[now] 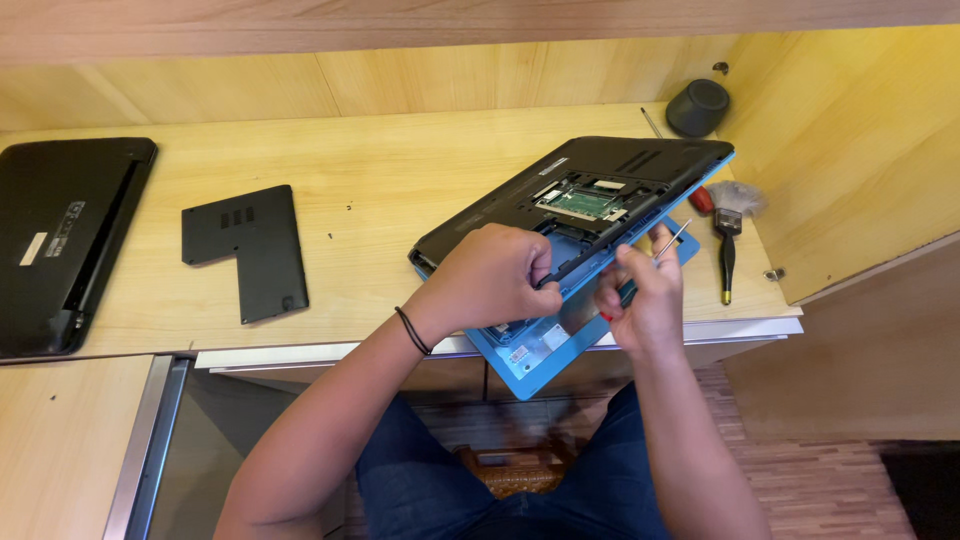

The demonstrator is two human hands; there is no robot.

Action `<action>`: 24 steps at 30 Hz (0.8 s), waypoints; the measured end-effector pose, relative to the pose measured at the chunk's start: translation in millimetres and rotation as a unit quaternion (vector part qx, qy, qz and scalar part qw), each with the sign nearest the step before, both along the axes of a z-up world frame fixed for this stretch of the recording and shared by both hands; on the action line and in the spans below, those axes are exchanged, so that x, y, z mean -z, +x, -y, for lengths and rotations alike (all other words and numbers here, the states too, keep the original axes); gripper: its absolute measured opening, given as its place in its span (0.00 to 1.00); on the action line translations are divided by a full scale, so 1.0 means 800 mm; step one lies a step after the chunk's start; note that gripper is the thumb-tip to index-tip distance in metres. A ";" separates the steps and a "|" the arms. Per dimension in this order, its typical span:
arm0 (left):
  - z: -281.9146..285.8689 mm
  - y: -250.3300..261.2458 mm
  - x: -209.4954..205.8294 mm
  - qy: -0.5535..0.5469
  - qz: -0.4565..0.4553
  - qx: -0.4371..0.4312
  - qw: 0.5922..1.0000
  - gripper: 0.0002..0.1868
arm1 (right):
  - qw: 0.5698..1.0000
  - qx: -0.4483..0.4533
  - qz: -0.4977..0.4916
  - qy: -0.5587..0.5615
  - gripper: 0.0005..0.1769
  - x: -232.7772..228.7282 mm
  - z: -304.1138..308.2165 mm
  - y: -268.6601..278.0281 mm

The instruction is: The person removes screws from the bottom cover of a laptop using a screwdriver, then lifts off the cover to expose internal components. They open the laptop lid, remove additional screws from the hinge area, and detach the screen assembly from the keyboard base.

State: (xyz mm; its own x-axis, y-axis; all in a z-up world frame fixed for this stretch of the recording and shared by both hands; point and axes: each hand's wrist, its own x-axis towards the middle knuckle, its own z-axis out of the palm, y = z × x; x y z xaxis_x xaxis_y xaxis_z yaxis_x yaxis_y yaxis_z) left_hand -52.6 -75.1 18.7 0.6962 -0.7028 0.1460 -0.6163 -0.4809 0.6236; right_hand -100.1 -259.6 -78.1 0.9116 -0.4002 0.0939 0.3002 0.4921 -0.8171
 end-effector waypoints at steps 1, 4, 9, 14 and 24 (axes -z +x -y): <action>-0.003 -0.002 -0.001 0.001 0.001 0.003 1.000 0.12 | 1.000 0.003 0.001 0.001 0.24 -0.003 0.015 0.008; -0.011 -0.009 -0.002 0.011 0.022 0.009 1.000 0.12 | 1.000 0.016 -0.015 0.002 0.24 0.000 0.066 0.034; -0.032 -0.022 -0.008 0.060 0.064 0.006 0.996 0.11 | 0.998 0.049 -0.013 -0.033 0.24 0.030 0.145 0.071; -0.043 -0.033 -0.010 0.114 0.220 -0.007 0.969 0.06 | 0.998 0.023 0.025 -0.049 0.19 0.010 0.124 0.060; -0.015 -0.037 0.014 0.111 0.491 -0.050 0.862 0.04 | 0.995 0.043 0.095 -0.010 0.21 0.057 0.109 0.047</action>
State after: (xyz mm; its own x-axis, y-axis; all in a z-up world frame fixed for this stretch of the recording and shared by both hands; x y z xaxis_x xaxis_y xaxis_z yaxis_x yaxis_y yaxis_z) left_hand -81.9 -63.3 7.3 0.3725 -0.7326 0.5697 -0.7429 -0.6033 -0.2901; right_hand -62.8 -346.6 -123.5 0.8391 -0.4724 0.2695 0.4900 0.4416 -0.7516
